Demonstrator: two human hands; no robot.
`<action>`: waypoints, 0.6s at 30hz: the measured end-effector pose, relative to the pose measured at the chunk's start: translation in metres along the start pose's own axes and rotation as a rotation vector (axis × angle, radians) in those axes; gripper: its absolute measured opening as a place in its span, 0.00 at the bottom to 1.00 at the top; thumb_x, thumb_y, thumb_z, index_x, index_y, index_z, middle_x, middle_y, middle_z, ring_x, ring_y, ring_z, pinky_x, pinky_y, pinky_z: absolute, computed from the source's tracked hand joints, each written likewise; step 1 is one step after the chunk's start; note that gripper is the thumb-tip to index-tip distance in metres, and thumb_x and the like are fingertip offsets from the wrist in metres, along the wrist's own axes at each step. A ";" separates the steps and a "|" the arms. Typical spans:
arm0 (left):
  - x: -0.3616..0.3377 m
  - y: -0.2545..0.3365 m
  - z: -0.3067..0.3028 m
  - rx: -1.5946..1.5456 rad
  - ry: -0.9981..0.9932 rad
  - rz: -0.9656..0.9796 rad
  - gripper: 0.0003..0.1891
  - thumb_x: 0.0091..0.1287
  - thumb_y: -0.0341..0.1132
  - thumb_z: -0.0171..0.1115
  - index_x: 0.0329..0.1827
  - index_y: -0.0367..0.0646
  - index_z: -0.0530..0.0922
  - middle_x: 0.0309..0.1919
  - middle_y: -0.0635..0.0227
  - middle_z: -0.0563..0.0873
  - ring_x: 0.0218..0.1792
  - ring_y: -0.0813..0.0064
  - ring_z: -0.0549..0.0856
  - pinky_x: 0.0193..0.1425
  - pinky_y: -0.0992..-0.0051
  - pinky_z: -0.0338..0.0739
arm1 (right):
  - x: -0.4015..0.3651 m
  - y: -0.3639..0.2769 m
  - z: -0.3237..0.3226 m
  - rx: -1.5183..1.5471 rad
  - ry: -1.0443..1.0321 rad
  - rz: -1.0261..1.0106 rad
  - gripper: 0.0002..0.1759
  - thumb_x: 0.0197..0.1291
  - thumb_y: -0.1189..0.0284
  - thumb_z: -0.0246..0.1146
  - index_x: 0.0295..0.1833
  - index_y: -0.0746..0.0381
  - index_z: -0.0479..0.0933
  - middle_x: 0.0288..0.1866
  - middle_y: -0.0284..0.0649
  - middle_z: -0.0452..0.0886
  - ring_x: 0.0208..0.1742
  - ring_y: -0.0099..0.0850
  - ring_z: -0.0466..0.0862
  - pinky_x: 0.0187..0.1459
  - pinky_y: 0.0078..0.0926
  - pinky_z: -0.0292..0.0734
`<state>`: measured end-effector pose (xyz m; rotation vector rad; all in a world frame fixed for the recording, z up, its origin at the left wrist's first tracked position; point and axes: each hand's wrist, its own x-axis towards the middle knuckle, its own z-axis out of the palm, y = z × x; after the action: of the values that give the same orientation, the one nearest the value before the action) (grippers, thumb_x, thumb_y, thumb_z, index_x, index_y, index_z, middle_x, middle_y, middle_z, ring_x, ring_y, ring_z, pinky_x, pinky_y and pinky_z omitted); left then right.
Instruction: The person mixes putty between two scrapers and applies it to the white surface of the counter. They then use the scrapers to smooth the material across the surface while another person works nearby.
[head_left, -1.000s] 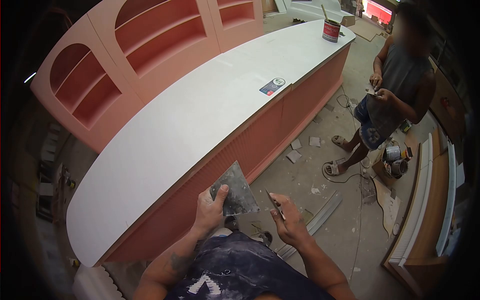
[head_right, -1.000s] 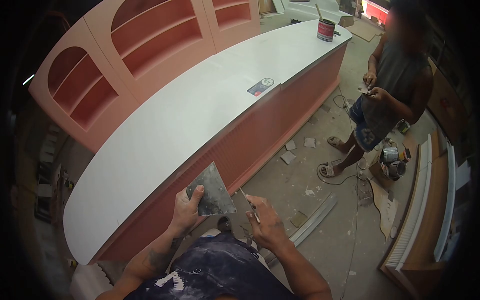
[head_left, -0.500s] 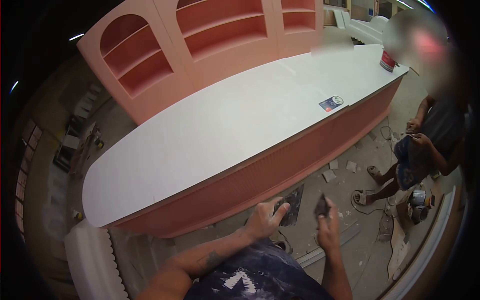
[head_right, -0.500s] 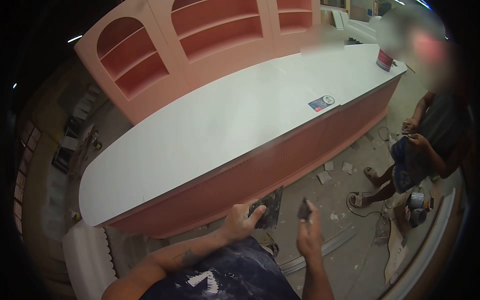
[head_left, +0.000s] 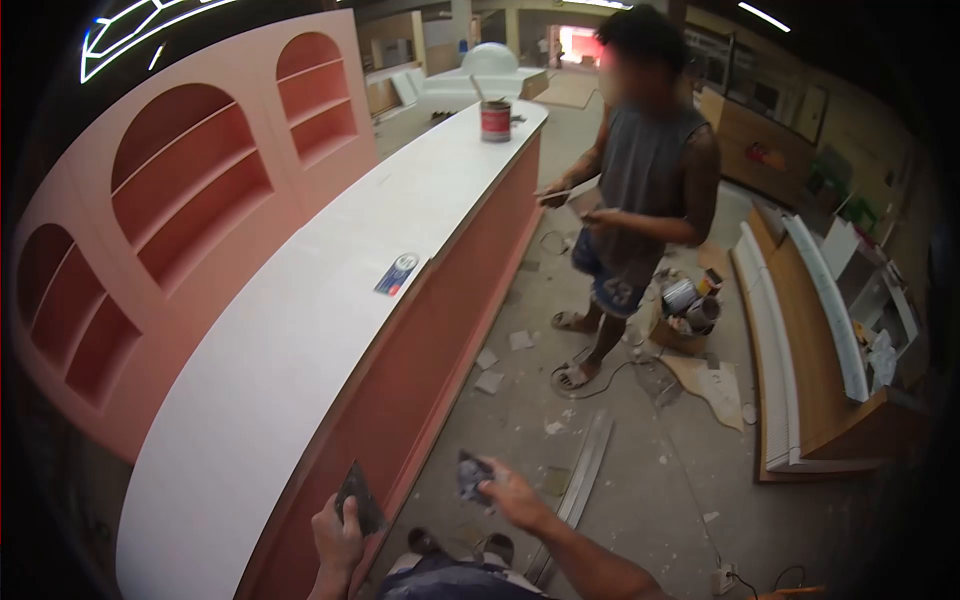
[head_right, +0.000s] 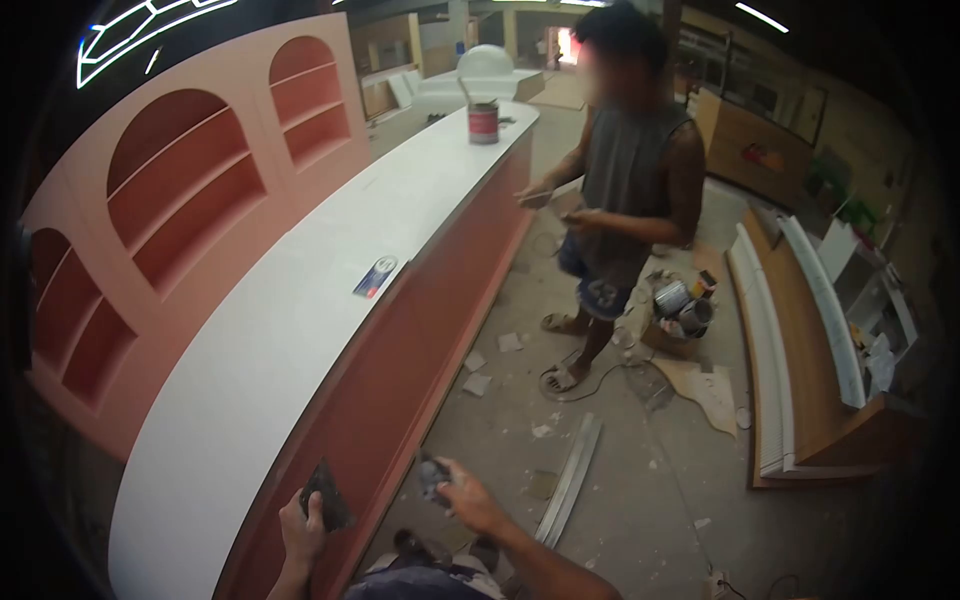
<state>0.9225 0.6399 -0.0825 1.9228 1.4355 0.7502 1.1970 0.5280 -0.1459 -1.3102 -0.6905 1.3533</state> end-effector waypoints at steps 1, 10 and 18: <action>0.000 -0.009 -0.004 0.049 0.019 0.013 0.16 0.80 0.39 0.60 0.47 0.30 0.85 0.30 0.49 0.90 0.34 0.57 0.93 0.40 0.60 0.82 | -0.003 0.003 -0.006 0.027 0.048 -0.044 0.30 0.77 0.70 0.57 0.82 0.58 0.67 0.54 0.33 0.86 0.47 0.20 0.84 0.38 0.20 0.80; 0.033 -0.051 -0.045 -0.129 0.116 -0.070 0.20 0.85 0.43 0.58 0.46 0.31 0.85 0.34 0.68 0.88 0.35 0.78 0.83 0.44 0.70 0.81 | -0.017 0.068 -0.038 0.147 0.227 0.030 0.20 0.78 0.68 0.59 0.70 0.61 0.77 0.48 0.29 0.86 0.42 0.16 0.83 0.37 0.19 0.81; 0.071 -0.104 -0.080 -0.227 0.154 -0.276 0.26 0.85 0.54 0.57 0.56 0.34 0.84 0.44 0.68 0.87 0.44 0.79 0.85 0.53 0.72 0.82 | -0.013 0.125 -0.019 0.309 0.359 0.150 0.20 0.79 0.65 0.60 0.70 0.62 0.78 0.45 0.28 0.84 0.38 0.15 0.81 0.32 0.18 0.78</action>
<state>0.8167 0.7429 -0.1040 1.4865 1.5923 0.9006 1.1760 0.4793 -0.2615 -1.3225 -0.1334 1.2393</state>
